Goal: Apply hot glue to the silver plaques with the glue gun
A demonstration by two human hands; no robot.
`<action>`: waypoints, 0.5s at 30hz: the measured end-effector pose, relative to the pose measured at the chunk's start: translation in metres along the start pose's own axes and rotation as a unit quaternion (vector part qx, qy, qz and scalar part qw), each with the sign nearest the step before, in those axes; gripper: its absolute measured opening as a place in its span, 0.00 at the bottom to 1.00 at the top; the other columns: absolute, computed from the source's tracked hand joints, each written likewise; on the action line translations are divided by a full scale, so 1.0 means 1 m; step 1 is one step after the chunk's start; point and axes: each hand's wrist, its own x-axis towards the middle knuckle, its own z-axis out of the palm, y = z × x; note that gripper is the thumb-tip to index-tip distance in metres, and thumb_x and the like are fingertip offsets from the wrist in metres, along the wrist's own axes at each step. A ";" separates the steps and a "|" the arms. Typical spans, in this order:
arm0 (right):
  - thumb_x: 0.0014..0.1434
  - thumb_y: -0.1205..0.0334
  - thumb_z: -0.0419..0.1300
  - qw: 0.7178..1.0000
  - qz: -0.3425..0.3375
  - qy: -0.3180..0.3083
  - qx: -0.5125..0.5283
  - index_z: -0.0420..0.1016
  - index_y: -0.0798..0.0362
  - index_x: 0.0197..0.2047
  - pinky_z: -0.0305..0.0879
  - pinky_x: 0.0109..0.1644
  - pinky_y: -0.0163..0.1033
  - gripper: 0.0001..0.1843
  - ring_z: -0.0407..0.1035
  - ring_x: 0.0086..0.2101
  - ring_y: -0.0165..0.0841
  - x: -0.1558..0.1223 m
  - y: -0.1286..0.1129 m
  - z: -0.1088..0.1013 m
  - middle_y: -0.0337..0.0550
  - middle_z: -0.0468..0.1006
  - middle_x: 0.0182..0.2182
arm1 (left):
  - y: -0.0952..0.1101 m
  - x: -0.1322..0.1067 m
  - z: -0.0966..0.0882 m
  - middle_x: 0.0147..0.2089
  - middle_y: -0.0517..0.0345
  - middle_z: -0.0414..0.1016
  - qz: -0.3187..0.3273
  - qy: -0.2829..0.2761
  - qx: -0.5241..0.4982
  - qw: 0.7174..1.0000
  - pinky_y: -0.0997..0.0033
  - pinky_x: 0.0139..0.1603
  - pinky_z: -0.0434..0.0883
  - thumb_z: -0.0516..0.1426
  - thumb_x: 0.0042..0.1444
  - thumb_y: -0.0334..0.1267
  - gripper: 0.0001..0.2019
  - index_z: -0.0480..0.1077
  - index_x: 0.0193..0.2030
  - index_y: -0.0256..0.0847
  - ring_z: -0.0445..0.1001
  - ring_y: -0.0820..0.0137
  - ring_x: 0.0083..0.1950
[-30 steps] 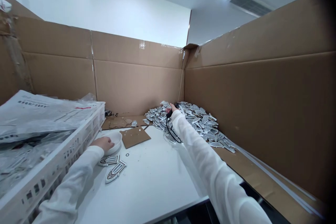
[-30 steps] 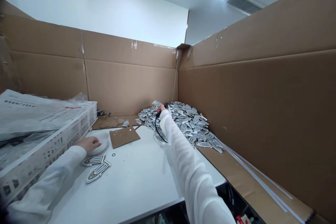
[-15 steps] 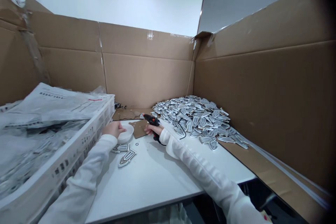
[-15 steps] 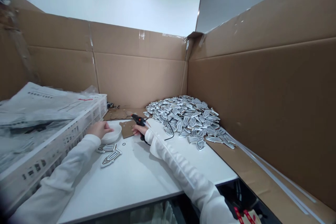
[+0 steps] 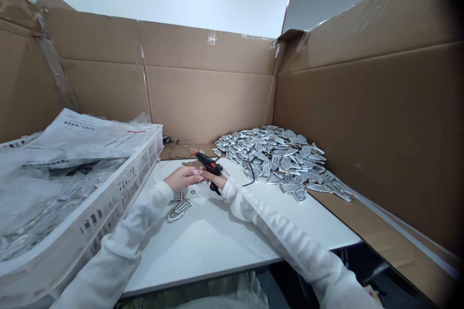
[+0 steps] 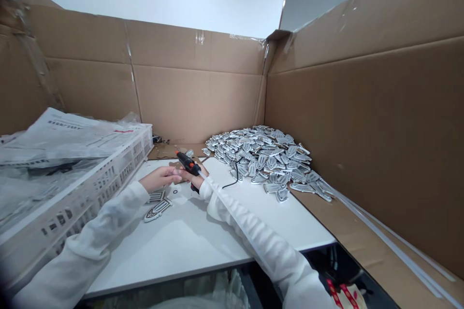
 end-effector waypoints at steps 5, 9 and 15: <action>0.45 0.52 0.60 0.998 0.020 0.038 0.045 0.69 0.53 0.27 0.61 0.23 0.34 0.13 0.61 0.18 0.26 0.008 0.006 -0.003 0.37 0.69 0.18 | 0.012 -0.010 -0.007 0.17 0.64 0.61 -0.093 -0.002 0.148 0.985 0.75 0.22 0.56 0.51 0.43 0.57 0.20 0.62 0.28 0.39 0.60 0.72 0.20; 0.44 0.52 0.60 0.994 0.035 0.067 0.075 0.69 0.55 0.28 0.61 0.22 0.33 0.13 0.61 0.18 0.26 0.012 0.012 -0.014 0.41 0.72 0.22 | 0.021 -0.021 -0.003 0.28 0.52 0.71 -0.160 -0.020 0.362 0.918 0.70 0.29 0.61 0.58 0.33 0.53 0.20 0.66 0.28 0.39 0.70 0.61 0.31; 0.44 0.53 0.58 0.996 0.025 0.081 0.034 0.69 0.55 0.27 0.60 0.20 0.31 0.13 0.61 0.17 0.25 0.009 0.023 -0.024 0.41 0.72 0.21 | 0.025 -0.023 0.025 0.38 0.38 0.72 -0.157 -0.084 0.470 0.864 0.63 0.35 0.65 0.56 0.38 0.42 0.17 0.71 0.35 0.34 0.71 0.52 0.40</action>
